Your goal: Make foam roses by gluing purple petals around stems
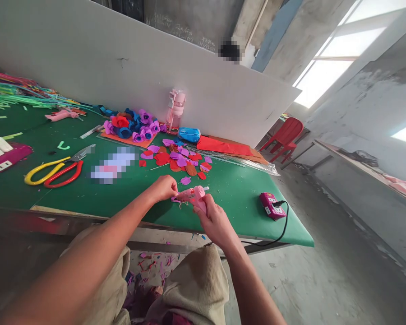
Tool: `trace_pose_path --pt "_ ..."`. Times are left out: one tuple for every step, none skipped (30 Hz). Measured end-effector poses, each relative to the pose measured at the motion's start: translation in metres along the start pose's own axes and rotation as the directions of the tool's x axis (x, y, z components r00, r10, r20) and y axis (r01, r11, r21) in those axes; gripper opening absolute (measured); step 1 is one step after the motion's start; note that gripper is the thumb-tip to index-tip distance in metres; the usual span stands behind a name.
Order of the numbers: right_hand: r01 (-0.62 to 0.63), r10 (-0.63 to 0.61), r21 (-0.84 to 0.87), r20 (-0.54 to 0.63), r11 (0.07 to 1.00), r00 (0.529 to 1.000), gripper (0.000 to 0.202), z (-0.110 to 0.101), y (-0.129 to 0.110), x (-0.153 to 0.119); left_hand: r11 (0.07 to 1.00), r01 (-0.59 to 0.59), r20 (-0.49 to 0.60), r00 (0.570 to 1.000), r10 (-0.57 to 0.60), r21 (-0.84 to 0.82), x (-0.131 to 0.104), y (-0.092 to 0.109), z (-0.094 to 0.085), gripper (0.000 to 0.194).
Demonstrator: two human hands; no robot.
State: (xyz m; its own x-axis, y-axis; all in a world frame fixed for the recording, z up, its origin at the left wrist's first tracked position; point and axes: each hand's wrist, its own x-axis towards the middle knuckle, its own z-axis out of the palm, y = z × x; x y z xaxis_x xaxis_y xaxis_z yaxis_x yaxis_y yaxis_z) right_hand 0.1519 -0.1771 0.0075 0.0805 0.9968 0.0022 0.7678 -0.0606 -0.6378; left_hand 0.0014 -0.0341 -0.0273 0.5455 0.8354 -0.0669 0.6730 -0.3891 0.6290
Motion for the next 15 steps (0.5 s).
trace_pose_path --pt "0.001 -0.001 -0.006 -0.002 1.000 1.000 0.016 0.0000 0.0006 -0.0002 1.000 -0.004 -0.005 1.000 0.004 0.007 -0.0001 0.0001 0.0001 0.011" --pt "0.002 -0.002 -0.007 -0.002 1.000 1.000 0.016 0.0000 0.0010 -0.0003 1.000 -0.006 -0.010 1.000 0.006 0.011 -0.0003 0.0000 0.0003 0.011" --pt "0.004 -0.004 -0.006 0.001 1.000 1.000 0.015 0.0001 0.0011 -0.0005 1.000 -0.005 -0.013 1.000 0.005 0.012 -0.0003 -0.0001 0.0005 0.011" --pt "0.005 -0.005 -0.004 0.007 1.000 1.000 0.015 0.0002 0.0011 -0.0007 1.000 -0.003 -0.014 1.000 0.003 0.008 -0.0004 -0.0002 0.0007 0.011" --pt "0.005 -0.005 -0.002 0.011 1.000 1.000 0.015 0.0003 0.0009 -0.0009 1.000 0.001 -0.015 1.000 -0.001 0.002 -0.0003 -0.0004 0.0010 0.012" --pt "0.005 -0.005 0.000 0.015 1.000 1.000 0.015 0.0004 0.0007 -0.0010 1.000 0.004 -0.015 1.000 -0.004 -0.004 -0.0002 -0.0007 0.0012 0.012" --pt "0.004 -0.004 0.002 0.016 1.000 1.000 0.015 0.0006 0.0005 -0.0010 1.000 0.006 -0.014 1.000 -0.006 -0.008 0.0000 -0.0009 0.0014 0.012" --pt "0.003 -0.003 0.003 0.017 1.000 1.000 0.015 0.0007 0.0003 -0.0009 1.000 0.004 -0.013 1.000 -0.004 -0.009 0.0002 -0.0011 0.0016 0.012" --pt "0.003 -0.004 0.005 0.015 1.000 1.000 0.015 0.0008 0.0003 -0.0008 1.000 0.000 -0.013 1.000 0.000 -0.006 0.0003 -0.0012 0.0017 0.012" --pt "0.004 -0.004 0.004 0.012 1.000 1.000 0.015 0.0008 0.0003 -0.0006 1.000 -0.006 -0.014 1.000 0.006 -0.001 0.0004 -0.0012 0.0018 0.013" --pt "0.004 -0.004 0.004 0.010 1.000 1.000 0.014 0.0009 0.0005 -0.0004 1.000 -0.011 -0.015 1.000 0.011 0.007 0.0005 -0.0011 0.0018 0.013" --pt "0.003 -0.003 0.003 0.010 1.000 1.000 0.014 0.0009 0.0007 -0.0002 1.000 -0.016 -0.014 1.000 0.016 0.014 0.0004 -0.0010 0.0018 0.013" --pt "0.001 -0.001 0.002 0.010 1.000 1.000 0.014 0.0010 0.0010 0.0000 1.000 -0.018 -0.014 1.000 0.019 0.020 0.0002 -0.0008 0.0017 0.013" --pt "-0.002 0.002 0.000 0.010 1.000 1.000 0.013 0.0011 0.0014 0.0002 0.999 -0.020 -0.013 1.000 0.021 0.025 -0.0001 -0.0006 0.0015 0.012" --pt "-0.003 0.003 -0.001 0.010 1.000 1.000 0.013 0.0013 0.0017 0.0004 0.999 -0.021 -0.012 1.000 0.021 0.028 -0.0003 -0.0004 0.0013 0.012"
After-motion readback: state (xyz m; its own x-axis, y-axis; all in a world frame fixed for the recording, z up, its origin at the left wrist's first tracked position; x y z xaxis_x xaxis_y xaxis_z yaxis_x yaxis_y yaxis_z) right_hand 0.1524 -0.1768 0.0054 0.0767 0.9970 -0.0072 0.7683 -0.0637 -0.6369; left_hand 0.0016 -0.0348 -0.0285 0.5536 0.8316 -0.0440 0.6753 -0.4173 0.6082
